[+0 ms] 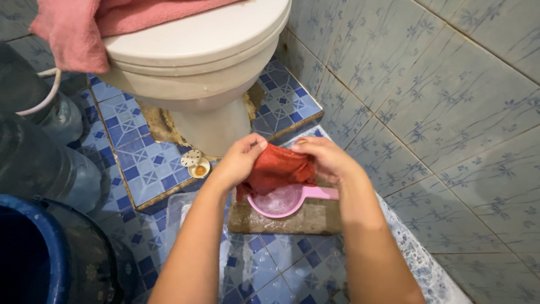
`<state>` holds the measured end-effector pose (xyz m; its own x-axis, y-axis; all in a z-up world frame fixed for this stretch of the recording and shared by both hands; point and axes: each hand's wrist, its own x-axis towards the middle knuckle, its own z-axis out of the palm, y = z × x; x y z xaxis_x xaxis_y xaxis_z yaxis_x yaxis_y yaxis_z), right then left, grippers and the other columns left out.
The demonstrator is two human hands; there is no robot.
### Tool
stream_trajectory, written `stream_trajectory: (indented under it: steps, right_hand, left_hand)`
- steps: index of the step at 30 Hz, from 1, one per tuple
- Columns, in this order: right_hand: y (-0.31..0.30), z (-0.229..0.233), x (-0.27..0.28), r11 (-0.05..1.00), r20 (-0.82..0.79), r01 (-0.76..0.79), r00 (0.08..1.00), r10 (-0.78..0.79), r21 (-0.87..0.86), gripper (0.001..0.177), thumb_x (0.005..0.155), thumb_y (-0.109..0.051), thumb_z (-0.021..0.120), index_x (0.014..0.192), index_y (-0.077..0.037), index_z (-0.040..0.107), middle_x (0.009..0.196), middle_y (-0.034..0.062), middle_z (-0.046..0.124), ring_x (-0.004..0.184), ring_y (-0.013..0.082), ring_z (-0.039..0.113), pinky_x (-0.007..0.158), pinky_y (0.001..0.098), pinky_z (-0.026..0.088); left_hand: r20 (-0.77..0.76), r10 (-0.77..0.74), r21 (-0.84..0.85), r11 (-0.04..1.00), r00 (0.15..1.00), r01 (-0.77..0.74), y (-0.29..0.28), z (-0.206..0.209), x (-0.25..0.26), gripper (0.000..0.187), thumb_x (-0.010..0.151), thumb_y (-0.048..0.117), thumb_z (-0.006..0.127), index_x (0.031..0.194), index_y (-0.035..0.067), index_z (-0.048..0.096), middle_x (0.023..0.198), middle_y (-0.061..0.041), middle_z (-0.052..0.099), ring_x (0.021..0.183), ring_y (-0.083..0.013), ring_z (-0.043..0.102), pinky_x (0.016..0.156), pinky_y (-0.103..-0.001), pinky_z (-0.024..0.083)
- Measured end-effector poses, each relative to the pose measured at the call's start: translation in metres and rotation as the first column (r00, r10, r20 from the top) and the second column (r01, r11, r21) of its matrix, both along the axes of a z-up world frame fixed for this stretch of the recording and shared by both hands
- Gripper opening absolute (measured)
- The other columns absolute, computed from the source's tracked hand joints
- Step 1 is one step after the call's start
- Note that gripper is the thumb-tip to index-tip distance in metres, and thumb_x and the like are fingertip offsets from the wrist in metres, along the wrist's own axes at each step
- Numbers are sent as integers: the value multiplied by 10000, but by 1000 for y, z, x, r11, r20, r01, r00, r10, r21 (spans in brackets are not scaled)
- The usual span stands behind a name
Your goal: The person cleans a cloth by hand using a small bucket of water, a stone surface, and soap, then rinses it in several buckets of water.
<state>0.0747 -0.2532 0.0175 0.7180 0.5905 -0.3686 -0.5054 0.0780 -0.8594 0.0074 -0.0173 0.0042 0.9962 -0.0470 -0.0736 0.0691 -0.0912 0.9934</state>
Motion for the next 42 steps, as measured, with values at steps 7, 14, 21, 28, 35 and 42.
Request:
stream_trajectory:
  steps: [7,14,21,28,35,42]
  right_hand:
    - [28,8,-19,883,323,-99,907,270,-460,472,857,-237,778,1266,-72,612,1128,71,731,994,154,687,896,324,557]
    - [32,-16,-16,642,429,-32,718,548,-766,362,825,-254,785,1145,-91,740,1007,127,780,921,266,722,851,384,562]
    - [86,-175,-27,76,42,-58,448,893,-995,258,859,-238,736,1103,-185,800,1169,163,709,1109,329,683,956,434,528]
    - [73,-125,-7,508,210,-270,682,700,-818,285,848,-142,605,1047,-40,781,1068,188,772,948,310,726,859,424,559]
    - [53,6,-9,957,-303,267,927,-223,112,283,892,-247,600,1037,-8,643,1003,155,717,886,287,718,815,428,614]
    - [45,-14,-16,905,-273,135,926,-260,-404,479,946,-471,572,1192,-60,584,1085,132,694,1006,279,701,856,521,614]
  left_hand:
    - [99,-25,273,962,995,-3,3,23,-4,230,901,243,769,1053,71,764,855,-32,761,799,-113,667,753,-298,564]
    - [35,-62,635,772,997,26,9,10,-5,450,720,98,858,1153,100,738,1151,-124,706,1051,-283,691,923,-380,548]
    - [-25,18,671,741,1000,3,1,-5,-15,443,778,122,826,1207,160,725,1204,-133,698,1114,-312,675,951,-413,532]
    - [-49,-199,571,798,979,191,8,-25,-14,738,597,64,875,1303,103,662,1242,-139,729,1138,-255,707,994,-355,560]
    - [130,-203,253,953,971,165,-7,-11,-26,1078,589,131,982,1482,99,380,1274,-155,651,1155,-303,634,977,-405,493]
    - [62,-148,562,823,987,88,-32,42,-18,803,728,83,785,1454,164,451,1017,-134,711,974,-297,692,854,-413,547]
